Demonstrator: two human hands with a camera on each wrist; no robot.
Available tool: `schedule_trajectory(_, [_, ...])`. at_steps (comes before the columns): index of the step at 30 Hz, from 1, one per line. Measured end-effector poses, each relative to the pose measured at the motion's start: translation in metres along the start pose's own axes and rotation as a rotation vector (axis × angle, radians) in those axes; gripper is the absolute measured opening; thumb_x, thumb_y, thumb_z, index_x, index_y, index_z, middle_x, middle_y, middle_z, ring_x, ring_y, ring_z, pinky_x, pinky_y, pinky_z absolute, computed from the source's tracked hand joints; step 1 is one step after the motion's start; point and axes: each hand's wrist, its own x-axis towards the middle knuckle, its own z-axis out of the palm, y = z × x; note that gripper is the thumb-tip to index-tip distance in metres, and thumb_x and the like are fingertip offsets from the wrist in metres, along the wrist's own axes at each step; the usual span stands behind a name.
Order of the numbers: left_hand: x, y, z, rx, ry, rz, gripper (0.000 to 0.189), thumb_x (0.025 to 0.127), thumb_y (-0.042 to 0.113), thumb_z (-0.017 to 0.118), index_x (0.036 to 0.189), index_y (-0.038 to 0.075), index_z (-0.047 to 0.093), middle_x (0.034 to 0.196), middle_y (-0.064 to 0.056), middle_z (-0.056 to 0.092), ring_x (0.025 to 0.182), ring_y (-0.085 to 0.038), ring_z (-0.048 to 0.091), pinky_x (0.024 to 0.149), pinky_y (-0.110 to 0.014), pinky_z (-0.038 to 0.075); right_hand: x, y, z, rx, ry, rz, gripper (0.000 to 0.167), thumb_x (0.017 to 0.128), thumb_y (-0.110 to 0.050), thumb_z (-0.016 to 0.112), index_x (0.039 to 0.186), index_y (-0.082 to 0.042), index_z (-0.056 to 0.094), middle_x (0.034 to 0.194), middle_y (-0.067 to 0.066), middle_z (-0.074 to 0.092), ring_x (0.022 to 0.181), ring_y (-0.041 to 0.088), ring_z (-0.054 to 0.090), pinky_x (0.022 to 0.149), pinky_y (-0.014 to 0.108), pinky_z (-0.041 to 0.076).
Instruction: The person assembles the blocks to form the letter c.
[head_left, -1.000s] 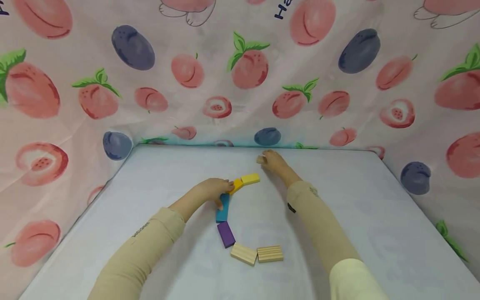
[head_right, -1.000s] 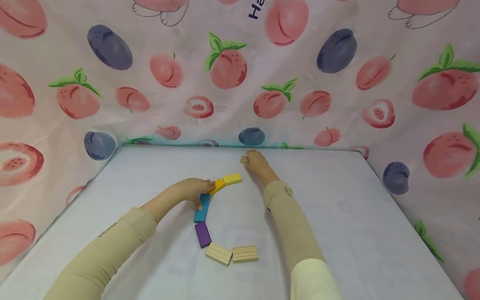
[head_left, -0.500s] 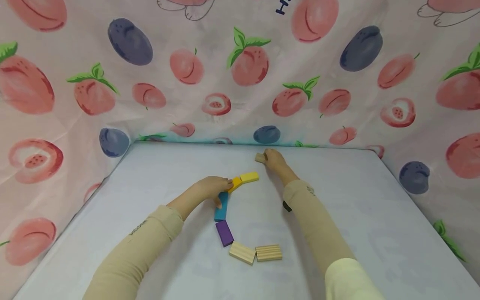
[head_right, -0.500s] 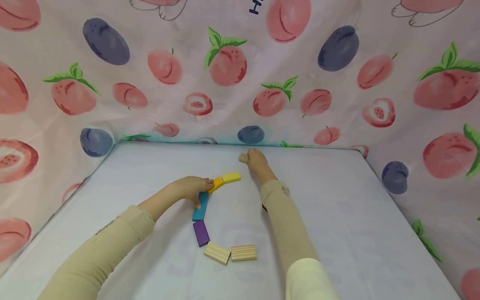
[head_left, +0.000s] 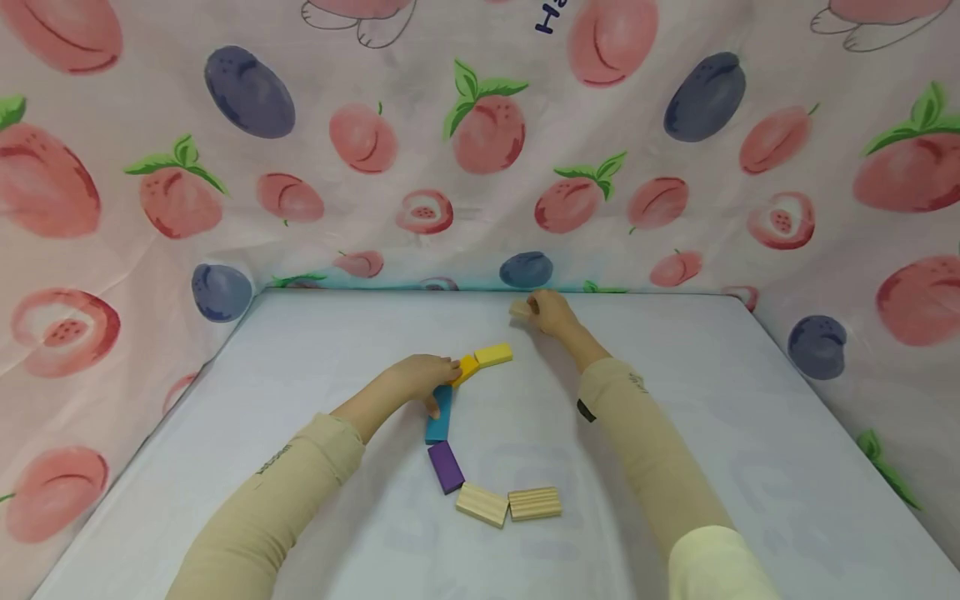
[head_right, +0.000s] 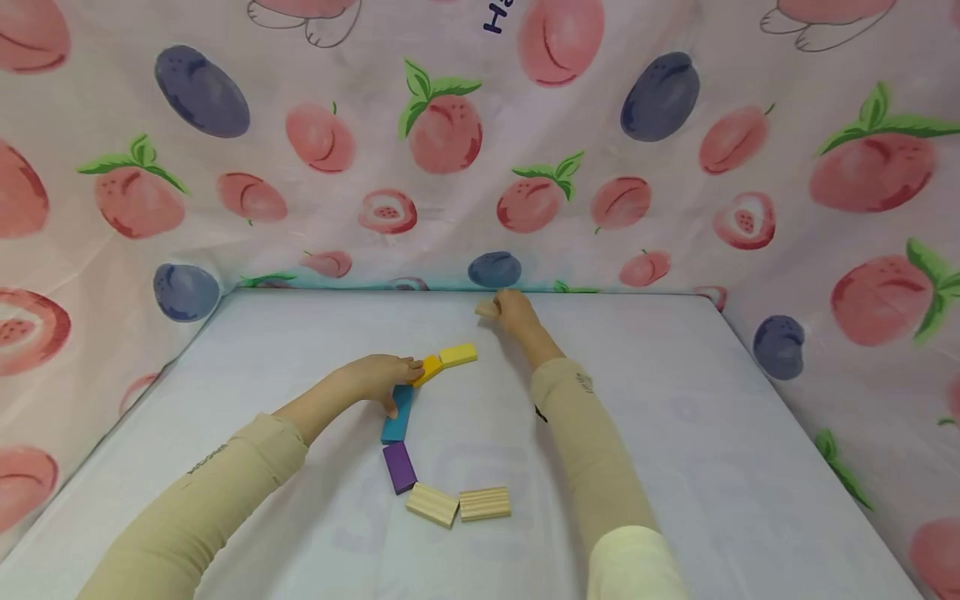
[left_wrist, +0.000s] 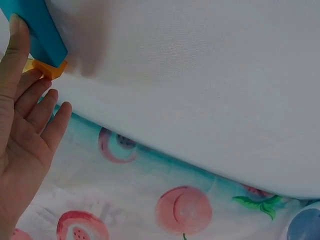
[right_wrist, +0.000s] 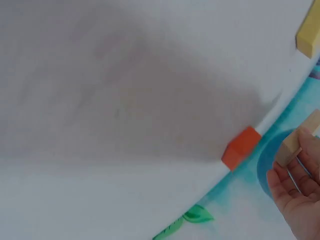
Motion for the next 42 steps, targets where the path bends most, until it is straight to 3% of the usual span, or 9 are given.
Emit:
schedule_trajectory(1, [0.0, 0.0, 0.0, 0.0, 0.0, -0.003, 0.077, 0.076, 0.026, 0.077, 0.141, 0.004, 0.041, 0.149, -0.014, 0.037, 0.137, -0.031, 0.037, 0.113, -0.042, 0.032, -0.011, -0.013, -0.011, -0.004, -0.019, 0.028, 0.037, 0.089, -0.007, 0.061, 0.123, 0.007, 0.056, 0.12, 0.023, 0.06, 0.114, 0.036, 0.055, 0.099, 0.045, 0.045])
schedule_trajectory(6, [-0.002, -0.003, 0.001, 0.012, 0.007, -0.003, 0.077, 0.076, 0.027, 0.078, 0.141, 0.004, 0.042, 0.149, -0.013, 0.039, 0.136, -0.03, 0.038, 0.113, -0.041, 0.032, -0.03, -0.024, -0.027, 0.007, 0.034, -0.025, 0.035, 0.091, -0.006, 0.06, 0.122, 0.009, 0.056, 0.119, 0.024, 0.06, 0.11, 0.034, 0.056, 0.096, 0.042, 0.047])
schedule_trajectory(11, [-0.001, -0.003, 0.0, 0.016, 0.018, 0.004, 0.077, 0.076, 0.026, 0.078, 0.14, 0.004, 0.043, 0.149, -0.013, 0.039, 0.136, -0.031, 0.038, 0.112, -0.042, 0.033, -0.035, -0.024, -0.034, 0.043, 0.029, -0.018, 0.037, 0.092, -0.008, 0.059, 0.125, 0.008, 0.054, 0.122, 0.023, 0.059, 0.113, 0.033, 0.055, 0.098, 0.043, 0.046])
schedule_trajectory(19, [0.001, -0.005, -0.004, -0.001, 0.019, 0.0, 0.077, 0.076, 0.025, 0.078, 0.141, 0.004, 0.042, 0.149, -0.013, 0.039, 0.137, -0.031, 0.038, 0.112, -0.042, 0.032, -0.04, -0.026, -0.044, -0.008, 0.026, -0.066, 0.034, 0.09, -0.006, 0.061, 0.121, 0.007, 0.057, 0.117, 0.023, 0.061, 0.107, 0.032, 0.057, 0.095, 0.043, 0.047])
schedule_trajectory(24, [0.002, -0.006, -0.004, 0.018, 0.017, -0.012, 0.077, 0.076, 0.026, 0.078, 0.141, 0.004, 0.042, 0.149, -0.014, 0.039, 0.137, -0.03, 0.037, 0.113, -0.041, 0.032, -0.045, -0.023, -0.042, -0.058, 0.019, -0.091, 0.031, 0.09, -0.004, 0.06, 0.119, 0.007, 0.058, 0.117, 0.022, 0.062, 0.11, 0.033, 0.057, 0.098, 0.043, 0.046])
schedule_trajectory(42, [-0.001, 0.004, 0.001, 0.034, 0.009, 0.007, 0.075, 0.076, 0.026, 0.077, 0.14, 0.004, 0.043, 0.148, -0.013, 0.04, 0.136, -0.03, 0.039, 0.112, -0.041, 0.033, -0.071, -0.012, -0.014, -0.071, -0.103, -0.133, 0.028, 0.087, -0.001, 0.064, 0.114, 0.006, 0.06, 0.109, 0.019, 0.065, 0.104, 0.031, 0.06, 0.092, 0.039, 0.05])
